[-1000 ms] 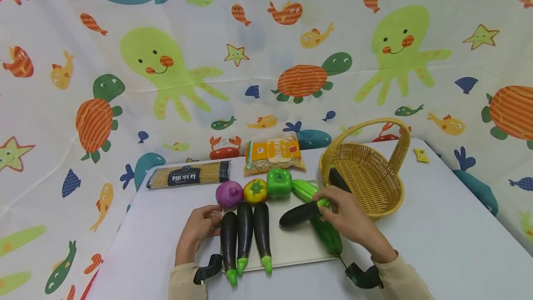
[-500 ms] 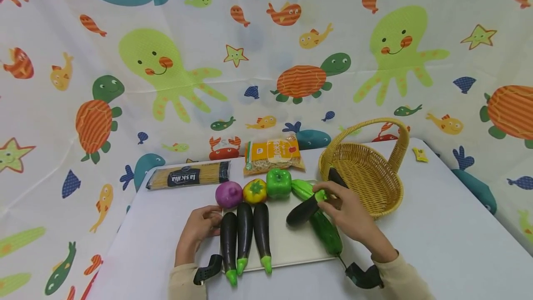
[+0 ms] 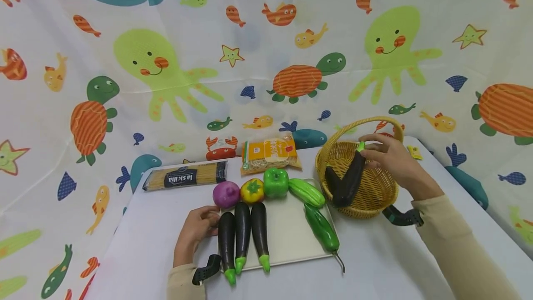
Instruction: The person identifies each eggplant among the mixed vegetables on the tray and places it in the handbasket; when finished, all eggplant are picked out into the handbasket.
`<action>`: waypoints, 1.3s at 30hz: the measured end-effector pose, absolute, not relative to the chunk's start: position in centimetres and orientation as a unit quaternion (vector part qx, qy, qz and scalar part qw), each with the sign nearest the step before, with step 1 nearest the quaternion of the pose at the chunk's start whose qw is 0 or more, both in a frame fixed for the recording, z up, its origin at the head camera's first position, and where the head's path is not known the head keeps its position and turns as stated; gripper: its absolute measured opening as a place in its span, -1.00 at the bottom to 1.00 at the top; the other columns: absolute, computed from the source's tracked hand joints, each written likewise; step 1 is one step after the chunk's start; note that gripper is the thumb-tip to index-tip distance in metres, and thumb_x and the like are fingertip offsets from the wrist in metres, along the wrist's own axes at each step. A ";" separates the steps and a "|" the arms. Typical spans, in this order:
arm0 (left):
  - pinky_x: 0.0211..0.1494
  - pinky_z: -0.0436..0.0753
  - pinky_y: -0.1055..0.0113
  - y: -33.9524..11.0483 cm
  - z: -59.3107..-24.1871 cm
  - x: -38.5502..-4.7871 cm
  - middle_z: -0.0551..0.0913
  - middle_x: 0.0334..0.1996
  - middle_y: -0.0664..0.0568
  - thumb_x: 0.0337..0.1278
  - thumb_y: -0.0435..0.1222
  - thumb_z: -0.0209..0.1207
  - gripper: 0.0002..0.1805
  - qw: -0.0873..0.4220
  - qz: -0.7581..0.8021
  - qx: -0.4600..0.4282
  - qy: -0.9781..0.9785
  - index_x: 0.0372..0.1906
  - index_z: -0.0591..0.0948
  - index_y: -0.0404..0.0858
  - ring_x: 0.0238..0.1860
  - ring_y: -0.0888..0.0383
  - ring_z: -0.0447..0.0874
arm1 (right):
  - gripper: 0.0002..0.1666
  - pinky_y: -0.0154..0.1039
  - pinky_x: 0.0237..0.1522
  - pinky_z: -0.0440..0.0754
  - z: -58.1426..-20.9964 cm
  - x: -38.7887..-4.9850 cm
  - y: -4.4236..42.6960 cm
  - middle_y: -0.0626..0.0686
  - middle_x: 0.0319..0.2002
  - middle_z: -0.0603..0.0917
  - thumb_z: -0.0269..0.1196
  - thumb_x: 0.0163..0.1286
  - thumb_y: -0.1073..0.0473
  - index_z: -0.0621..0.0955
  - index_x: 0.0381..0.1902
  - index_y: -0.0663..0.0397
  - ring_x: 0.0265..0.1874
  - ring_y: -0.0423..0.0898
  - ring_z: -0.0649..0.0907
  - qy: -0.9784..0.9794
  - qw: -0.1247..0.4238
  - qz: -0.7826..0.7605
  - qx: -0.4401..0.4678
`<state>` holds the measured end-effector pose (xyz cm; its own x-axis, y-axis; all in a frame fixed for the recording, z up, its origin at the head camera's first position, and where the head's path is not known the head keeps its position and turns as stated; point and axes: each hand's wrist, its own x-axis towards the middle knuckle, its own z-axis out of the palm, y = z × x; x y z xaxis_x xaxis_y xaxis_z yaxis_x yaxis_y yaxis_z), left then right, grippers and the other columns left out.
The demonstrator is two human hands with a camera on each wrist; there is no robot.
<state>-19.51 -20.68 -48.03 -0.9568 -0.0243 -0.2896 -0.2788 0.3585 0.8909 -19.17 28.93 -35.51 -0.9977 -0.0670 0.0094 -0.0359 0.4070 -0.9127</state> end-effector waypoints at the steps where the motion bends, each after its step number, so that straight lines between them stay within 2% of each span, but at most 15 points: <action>1: -0.30 0.79 0.22 -20.7 -48.0 -19.5 0.71 -0.25 -0.13 0.32 -0.59 0.04 -0.61 0.115 0.560 -0.094 0.815 0.21 0.55 -0.54 -0.32 0.11 0.66 | -0.41 -0.20 -0.05 0.74 -35.6 -20.2 29.4 0.38 0.22 0.52 0.14 0.59 0.11 0.34 0.44 0.27 -0.13 -0.18 0.69 0.840 0.037 -0.541 -0.030; 7: -0.30 0.80 0.20 -20.8 -48.0 -19.5 0.72 -0.28 -0.11 0.31 -0.59 0.04 -0.61 0.112 0.561 -0.097 0.815 0.21 0.55 -0.54 -0.33 0.10 0.67 | -0.46 0.07 0.08 0.71 -36.2 -25.4 31.2 0.24 0.04 0.56 0.09 0.60 0.17 0.35 0.41 0.32 -0.12 0.00 0.65 0.847 0.146 -0.510 -0.027; 13: -0.31 0.80 0.19 -20.8 -48.2 -19.5 0.72 -0.28 -0.10 0.30 -0.60 0.03 -0.61 0.107 0.564 -0.100 0.813 0.20 0.56 -0.54 -0.32 0.09 0.68 | -0.50 0.02 0.01 0.71 -37.5 -29.3 30.7 0.19 -0.01 0.56 0.12 0.52 0.24 0.39 0.31 0.41 -0.17 -0.02 0.62 0.856 0.251 -0.450 -0.049; 18: -0.31 0.79 0.20 -20.7 -48.1 -19.5 0.71 -0.27 -0.11 0.32 -0.59 0.04 -0.62 0.110 0.564 -0.102 0.812 0.20 0.56 -0.53 -0.29 0.10 0.68 | -0.59 -0.06 -0.09 0.69 -39.7 -31.2 29.7 0.14 -0.07 0.53 0.08 0.49 0.28 0.43 0.22 0.37 -0.22 -0.05 0.55 0.854 0.316 -0.408 -0.070; 21: -0.31 0.79 0.20 -20.6 -48.0 -19.5 0.71 -0.27 -0.10 0.32 -0.59 0.04 -0.63 0.111 0.563 -0.106 0.812 0.19 0.57 -0.52 -0.29 0.10 0.67 | -0.61 -0.06 -0.08 0.70 -40.7 -31.8 29.3 0.19 -0.02 0.51 0.05 0.49 0.29 0.44 0.20 0.37 -0.17 0.00 0.55 0.856 0.332 -0.390 -0.074; 25: -0.31 0.79 0.20 -20.6 -47.9 -19.4 0.70 -0.27 -0.10 0.32 -0.59 0.05 -0.63 0.109 0.566 -0.107 0.810 0.19 0.57 -0.52 -0.29 0.10 0.67 | -0.62 -0.01 -0.07 0.72 -41.2 -31.9 28.9 0.25 0.05 0.48 0.05 0.49 0.29 0.46 0.19 0.39 -0.12 0.05 0.56 0.863 0.327 -0.380 -0.070; 29: -0.30 0.79 0.20 -20.5 -48.0 -19.4 0.70 -0.27 -0.10 0.32 -0.59 0.06 -0.64 0.109 0.569 -0.102 0.809 0.18 0.57 -0.52 -0.29 0.10 0.66 | -0.57 -0.11 -0.21 0.72 -40.8 -31.5 28.6 0.18 -0.14 0.52 0.07 0.47 0.31 0.47 0.22 0.42 -0.28 -0.04 0.54 0.882 0.321 -0.334 -0.088; 32: -0.30 0.79 0.20 -20.5 -47.9 -19.4 0.70 -0.27 -0.11 0.32 -0.60 0.05 -0.64 0.109 0.566 -0.098 0.811 0.18 0.57 -0.53 -0.29 0.10 0.66 | -0.53 -0.16 -0.24 0.75 -40.3 -31.1 28.4 0.17 -0.16 0.56 0.10 0.46 0.30 0.45 0.27 0.43 -0.30 -0.05 0.57 0.894 0.330 -0.288 -0.092; 36: -0.30 0.80 0.21 -20.6 -47.9 -19.4 0.70 -0.26 -0.13 0.30 -0.60 0.04 -0.62 0.108 0.566 -0.099 0.811 0.19 0.56 -0.54 -0.29 0.09 0.66 | -0.52 -0.07 -0.14 0.79 -40.2 -30.6 28.0 0.28 0.04 0.57 0.15 0.48 0.29 0.42 0.28 0.43 -0.15 0.06 0.65 0.895 0.345 -0.272 -0.077; 39: -0.30 0.80 0.21 -20.6 -48.1 -19.4 0.71 -0.26 -0.14 0.30 -0.60 0.04 -0.61 0.109 0.569 -0.098 0.809 0.20 0.55 -0.55 -0.28 0.09 0.67 | -0.53 -0.03 -0.11 0.79 -40.4 -30.4 27.8 0.32 0.09 0.54 0.16 0.49 0.30 0.42 0.28 0.40 -0.10 0.11 0.68 0.893 0.348 -0.278 -0.068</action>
<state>-19.41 -20.62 -48.05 -0.9568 -0.0350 -0.2885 -0.2834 0.3325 0.8995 -30.38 27.78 -40.42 -0.7488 -0.3142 -0.5836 0.0720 0.8367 -0.5429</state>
